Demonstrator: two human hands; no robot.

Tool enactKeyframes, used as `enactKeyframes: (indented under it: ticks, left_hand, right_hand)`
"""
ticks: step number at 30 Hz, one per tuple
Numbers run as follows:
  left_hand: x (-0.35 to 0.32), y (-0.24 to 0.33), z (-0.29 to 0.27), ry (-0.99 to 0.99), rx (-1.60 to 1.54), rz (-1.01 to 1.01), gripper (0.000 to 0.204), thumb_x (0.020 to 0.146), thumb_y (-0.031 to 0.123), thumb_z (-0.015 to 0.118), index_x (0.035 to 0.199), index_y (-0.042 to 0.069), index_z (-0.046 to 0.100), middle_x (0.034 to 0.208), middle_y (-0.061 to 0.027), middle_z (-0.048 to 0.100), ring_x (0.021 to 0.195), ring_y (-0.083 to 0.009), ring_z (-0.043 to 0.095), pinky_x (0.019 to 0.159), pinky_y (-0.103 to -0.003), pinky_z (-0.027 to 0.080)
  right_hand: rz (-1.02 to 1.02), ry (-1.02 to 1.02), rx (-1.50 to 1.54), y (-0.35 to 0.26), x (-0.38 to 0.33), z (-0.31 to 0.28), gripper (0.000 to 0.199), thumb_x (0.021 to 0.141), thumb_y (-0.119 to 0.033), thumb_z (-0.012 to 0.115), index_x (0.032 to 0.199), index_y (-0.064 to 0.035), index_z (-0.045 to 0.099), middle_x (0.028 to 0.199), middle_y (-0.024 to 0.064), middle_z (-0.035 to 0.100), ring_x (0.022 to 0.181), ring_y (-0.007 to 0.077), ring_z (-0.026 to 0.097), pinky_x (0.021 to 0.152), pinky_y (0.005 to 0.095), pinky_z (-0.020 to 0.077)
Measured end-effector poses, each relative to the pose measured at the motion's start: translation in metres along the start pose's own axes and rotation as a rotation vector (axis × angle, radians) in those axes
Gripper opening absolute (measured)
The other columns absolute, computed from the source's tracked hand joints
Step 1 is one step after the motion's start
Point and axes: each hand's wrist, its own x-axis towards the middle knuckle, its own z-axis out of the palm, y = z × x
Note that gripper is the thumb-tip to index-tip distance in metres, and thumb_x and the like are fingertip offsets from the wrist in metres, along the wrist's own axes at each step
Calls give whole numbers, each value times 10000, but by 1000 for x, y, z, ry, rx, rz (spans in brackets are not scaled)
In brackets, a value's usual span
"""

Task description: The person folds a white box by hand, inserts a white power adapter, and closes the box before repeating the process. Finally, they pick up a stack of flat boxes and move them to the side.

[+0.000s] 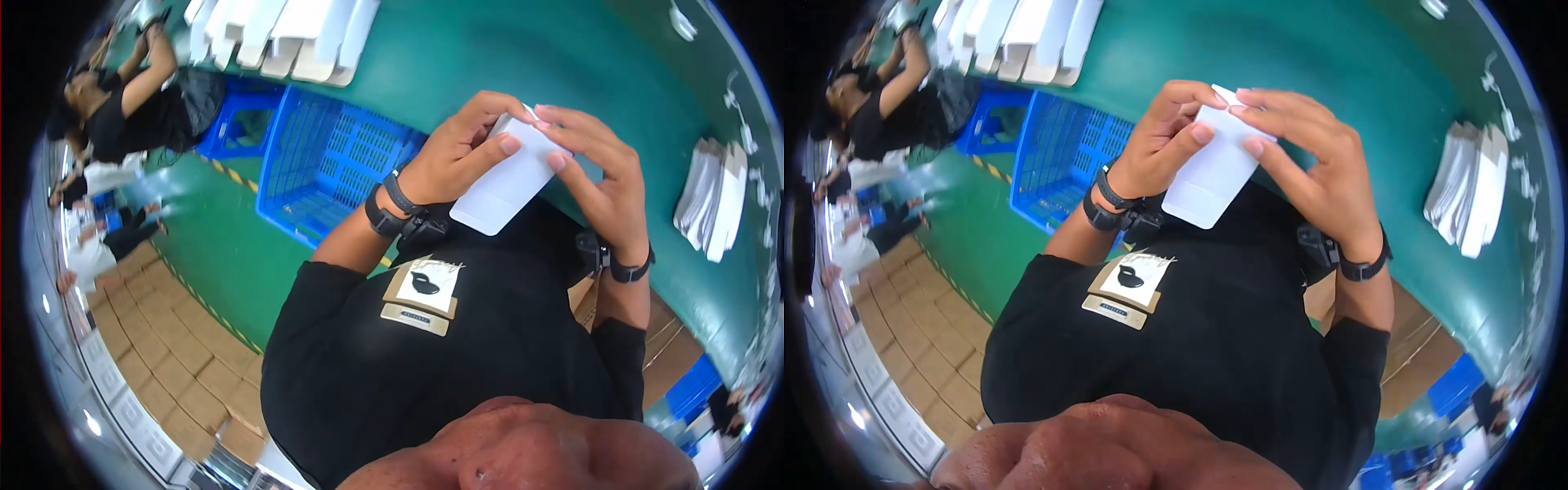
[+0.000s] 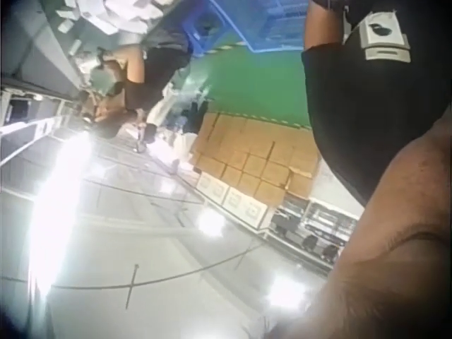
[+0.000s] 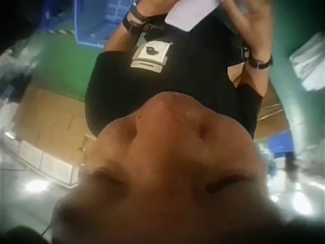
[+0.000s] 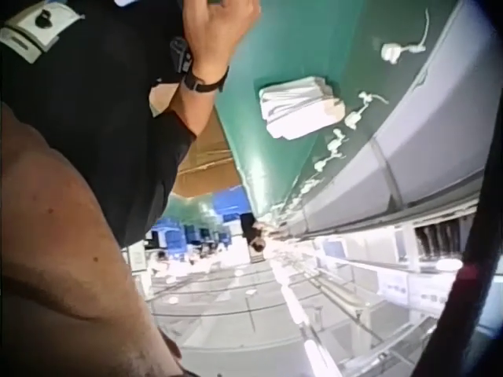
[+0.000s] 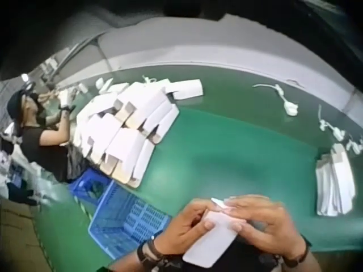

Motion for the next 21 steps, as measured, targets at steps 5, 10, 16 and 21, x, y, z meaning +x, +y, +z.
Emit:
enactKeyframes:
  ticks: [5,10,16,21]
  left_hand:
    - [-85,18,-45,444,315,99,319,991,123,503,1295,53,436,1125,-79,515,1001,-134,517,887,-290,442]
    - [-178,-8,-126,1038,336,-52,313,1023,202,458,1295,47,447,1185,-91,521,1061,-146,510,939,-300,421]
    - [-176,-14,-169,1185,685,-135,273,1035,245,475,1112,12,595,1158,-127,621,1007,-160,575,893,-312,466]
    - [-71,127,-117,670,855,47,277,1027,209,474,993,-20,627,990,-143,685,843,-170,627,812,-313,515]
  right_hand:
    - [31,284,-635,-15,-29,-36,408,888,-139,677,1282,-51,614,1353,200,567,1288,345,511,1069,414,396]
    - [611,604,-1491,74,-151,-169,589,951,-436,600,1385,-43,534,1426,205,507,1363,370,433,1092,450,366]
    - [673,531,-1218,80,-170,-180,604,972,-489,533,1396,-59,524,1372,211,551,1308,361,494,1054,411,405]
    - [862,566,-1039,59,-159,-177,523,995,-468,494,1355,-97,569,1271,212,618,1201,362,582,985,401,460]
